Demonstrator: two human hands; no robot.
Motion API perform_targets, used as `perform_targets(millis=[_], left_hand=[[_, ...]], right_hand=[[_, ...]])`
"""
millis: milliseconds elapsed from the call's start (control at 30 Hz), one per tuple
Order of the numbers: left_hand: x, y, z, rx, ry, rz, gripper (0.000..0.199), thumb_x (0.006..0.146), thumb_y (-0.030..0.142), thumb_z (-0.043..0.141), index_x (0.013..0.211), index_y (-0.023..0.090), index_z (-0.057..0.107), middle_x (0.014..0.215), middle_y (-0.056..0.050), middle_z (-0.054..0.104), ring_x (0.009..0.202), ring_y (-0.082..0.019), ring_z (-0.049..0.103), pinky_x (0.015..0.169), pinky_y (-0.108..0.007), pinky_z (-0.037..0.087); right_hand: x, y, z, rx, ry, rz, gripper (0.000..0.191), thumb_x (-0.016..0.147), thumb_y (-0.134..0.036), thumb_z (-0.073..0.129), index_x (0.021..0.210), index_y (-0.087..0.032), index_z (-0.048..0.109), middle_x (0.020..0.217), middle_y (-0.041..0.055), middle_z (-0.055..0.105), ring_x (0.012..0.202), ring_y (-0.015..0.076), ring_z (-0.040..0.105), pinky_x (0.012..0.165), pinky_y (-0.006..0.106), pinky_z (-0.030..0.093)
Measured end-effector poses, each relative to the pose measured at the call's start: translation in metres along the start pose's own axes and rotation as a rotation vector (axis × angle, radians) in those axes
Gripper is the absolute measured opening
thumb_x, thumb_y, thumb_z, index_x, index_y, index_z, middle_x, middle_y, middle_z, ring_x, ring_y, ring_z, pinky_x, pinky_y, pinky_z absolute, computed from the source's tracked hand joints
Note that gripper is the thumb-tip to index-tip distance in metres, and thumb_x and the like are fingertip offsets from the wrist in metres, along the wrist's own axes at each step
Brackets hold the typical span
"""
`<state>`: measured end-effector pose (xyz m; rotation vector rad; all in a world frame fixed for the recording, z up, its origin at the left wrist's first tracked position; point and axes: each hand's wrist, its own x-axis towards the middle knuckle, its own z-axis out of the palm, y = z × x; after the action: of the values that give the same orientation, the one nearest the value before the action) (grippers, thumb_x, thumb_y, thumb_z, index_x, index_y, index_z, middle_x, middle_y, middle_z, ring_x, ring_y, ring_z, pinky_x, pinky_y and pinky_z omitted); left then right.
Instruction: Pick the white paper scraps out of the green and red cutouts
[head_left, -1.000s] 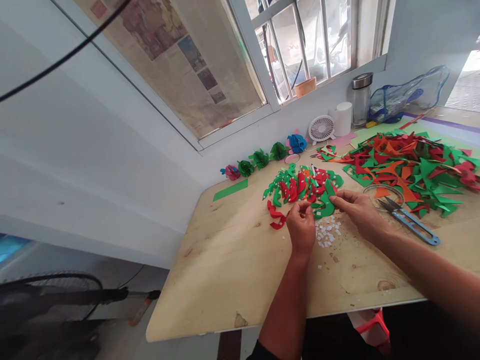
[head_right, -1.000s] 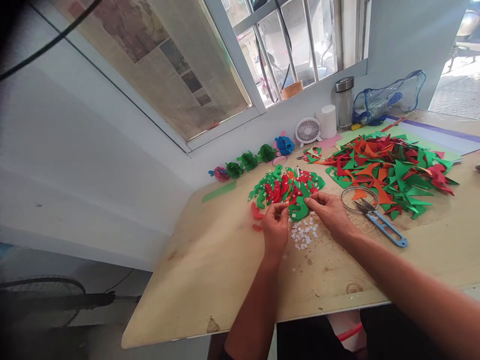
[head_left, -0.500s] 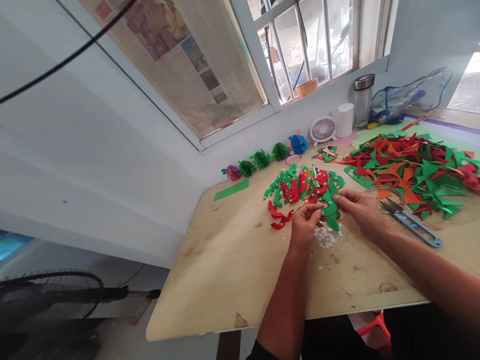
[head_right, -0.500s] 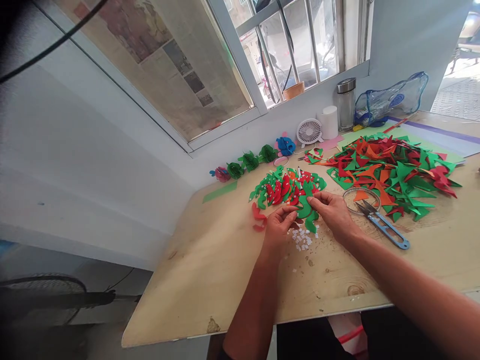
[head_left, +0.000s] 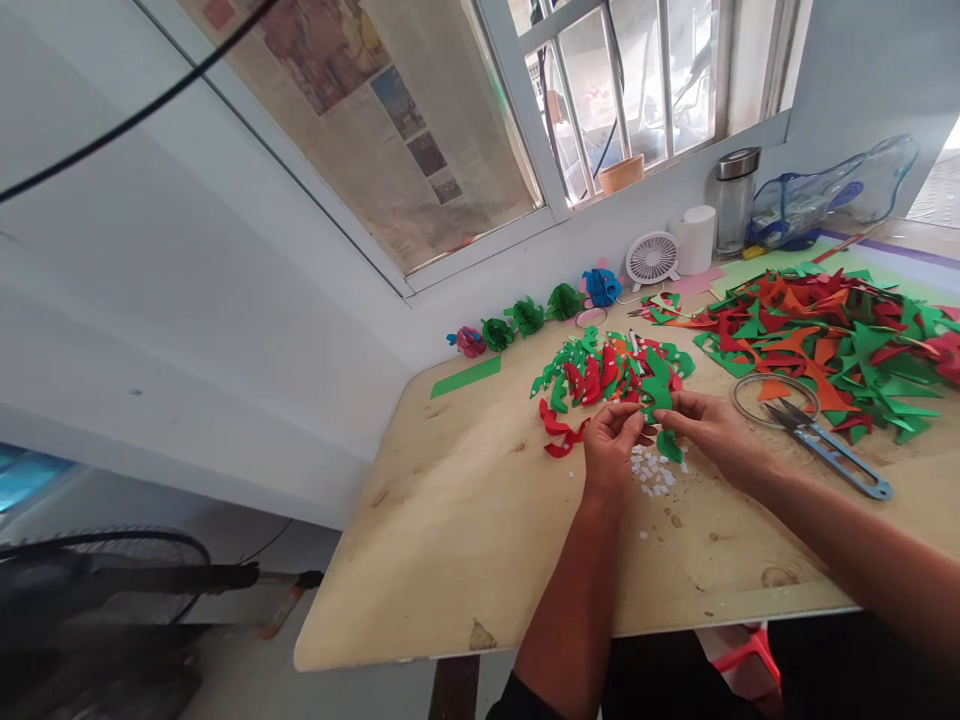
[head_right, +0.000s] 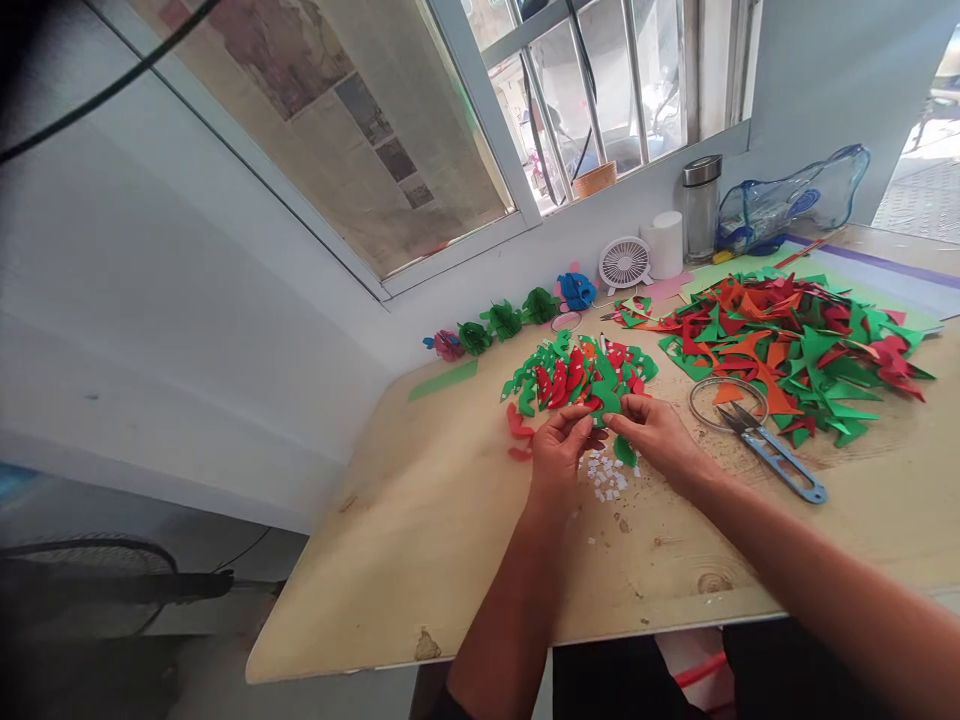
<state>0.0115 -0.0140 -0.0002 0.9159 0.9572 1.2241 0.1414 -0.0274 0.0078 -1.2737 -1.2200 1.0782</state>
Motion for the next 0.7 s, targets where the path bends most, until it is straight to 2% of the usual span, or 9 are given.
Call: perform_targets(millis=[233, 433, 500, 600, 700], left_hand=[[0.0004, -0.0003, -0.0009, 0.049, 0.019, 0.035, 0.024, 0.06, 0.029, 0.074, 0.077, 0.013, 0.067, 0.066, -0.002, 0.065, 0.058, -0.012, 0.061, 0.058, -0.025, 0.05], [0.0007, -0.0022, -0.0009, 0.1, 0.02, 0.087, 0.022, 0.065, 0.03, 0.07, 0.078, 0.013, 0.066, 0.069, -0.002, 0.064, 0.059, -0.011, 0.059, 0.056, -0.023, 0.049], [-0.001, -0.0025, -0.0012, 0.199, 0.046, 0.168, 0.019, 0.068, 0.029, 0.067, 0.081, 0.014, 0.066, 0.071, -0.002, 0.064, 0.062, -0.012, 0.059, 0.058, -0.023, 0.049], [-0.0048, -0.0024, -0.0018, 0.439, 0.119, 0.375, 0.012, 0.075, 0.025, 0.061, 0.082, 0.015, 0.065, 0.075, -0.003, 0.065, 0.069, -0.013, 0.06, 0.065, -0.024, 0.049], [-0.0072, -0.0032, -0.0022, 0.694, 0.133, 0.576, 0.008, 0.078, 0.02, 0.058, 0.079, 0.017, 0.066, 0.079, -0.005, 0.066, 0.076, -0.015, 0.061, 0.07, -0.027, 0.049]], right_hand=[[0.0018, 0.0013, -0.0028, 0.077, -0.036, 0.055, 0.035, 0.065, -0.053, 0.067, 0.062, -0.019, 0.058, 0.057, 0.0001, 0.057, 0.054, 0.0142, 0.053, 0.046, 0.025, 0.038], [0.0006, -0.0007, -0.0001, 0.1, -0.051, 0.038, 0.038, 0.062, -0.055, 0.069, 0.064, -0.019, 0.06, 0.054, -0.0013, 0.054, 0.052, 0.0137, 0.051, 0.046, 0.025, 0.039], [0.001, -0.0005, -0.0002, 0.085, -0.034, 0.029, 0.038, 0.062, -0.056, 0.068, 0.066, -0.019, 0.061, 0.054, -0.0011, 0.054, 0.053, 0.0141, 0.052, 0.047, 0.025, 0.039], [0.002, 0.0004, -0.0012, 0.038, -0.021, 0.014, 0.039, 0.063, -0.057, 0.067, 0.068, -0.019, 0.062, 0.055, -0.0009, 0.055, 0.053, 0.0142, 0.051, 0.047, 0.025, 0.038], [0.0026, 0.0018, -0.0016, -0.041, 0.025, -0.03, 0.036, 0.065, -0.055, 0.065, 0.065, -0.019, 0.061, 0.055, -0.0012, 0.053, 0.053, 0.0139, 0.049, 0.046, 0.025, 0.035]])
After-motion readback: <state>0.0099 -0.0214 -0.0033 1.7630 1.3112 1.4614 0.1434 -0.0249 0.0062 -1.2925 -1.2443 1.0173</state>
